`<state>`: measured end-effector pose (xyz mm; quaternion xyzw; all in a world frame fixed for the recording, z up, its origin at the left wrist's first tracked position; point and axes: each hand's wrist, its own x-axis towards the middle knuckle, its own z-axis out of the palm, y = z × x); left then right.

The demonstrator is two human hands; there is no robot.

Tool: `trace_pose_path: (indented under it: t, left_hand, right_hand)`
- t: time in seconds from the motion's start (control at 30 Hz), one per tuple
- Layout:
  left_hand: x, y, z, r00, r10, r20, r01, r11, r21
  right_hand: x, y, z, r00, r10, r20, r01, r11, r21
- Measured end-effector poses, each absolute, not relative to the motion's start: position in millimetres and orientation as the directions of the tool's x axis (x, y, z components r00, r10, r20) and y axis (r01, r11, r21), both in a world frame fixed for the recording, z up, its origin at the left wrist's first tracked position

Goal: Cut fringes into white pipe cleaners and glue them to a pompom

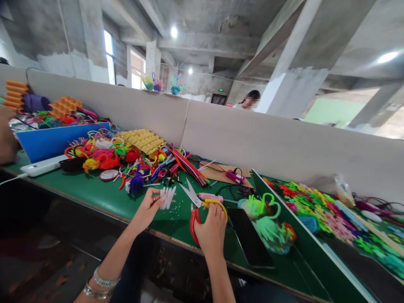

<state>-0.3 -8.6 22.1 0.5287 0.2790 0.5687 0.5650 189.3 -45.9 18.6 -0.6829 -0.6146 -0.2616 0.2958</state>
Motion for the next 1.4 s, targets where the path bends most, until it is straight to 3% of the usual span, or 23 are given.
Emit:
trace_pose_path:
  t: [0.17,0.33,0.47,0.83,1.1,1.4]
  left_hand:
    - [-0.9,-7.8,22.9,0.183,0.946,0.268,-0.351,-0.192,0.917]
    - [1.4,-5.1,20.1,0.149,0.964,0.221,-0.359,-0.155,0.920]
    - [3.1,-4.5,18.0,0.123,0.972,0.201,-0.342,-0.149,0.928]
    - [4.1,-9.8,19.2,0.234,0.926,0.295,-0.254,-0.235,0.938]
    - [5.4,-13.4,23.1,0.292,0.897,0.332,-0.244,-0.266,0.933]
    - [2.1,-8.0,19.6,0.269,0.926,0.265,-0.193,-0.217,0.957]
  right_hand:
    - [190.2,-44.1,17.4,0.084,0.634,0.768,0.996,-0.070,-0.051]
    - [185.2,-43.3,15.5,0.019,0.630,0.776,0.980,0.144,-0.141]
    - [175.5,-46.2,14.0,-0.035,0.709,0.704,0.952,0.238,-0.193]
    - [169.9,-51.0,15.3,0.031,0.857,0.515,0.937,0.155,-0.314]
    - [173.1,-50.3,14.7,0.036,0.833,0.553,0.941,0.158,-0.299]
    - [173.1,-48.6,13.1,0.032,0.819,0.573,0.962,0.130,-0.240]
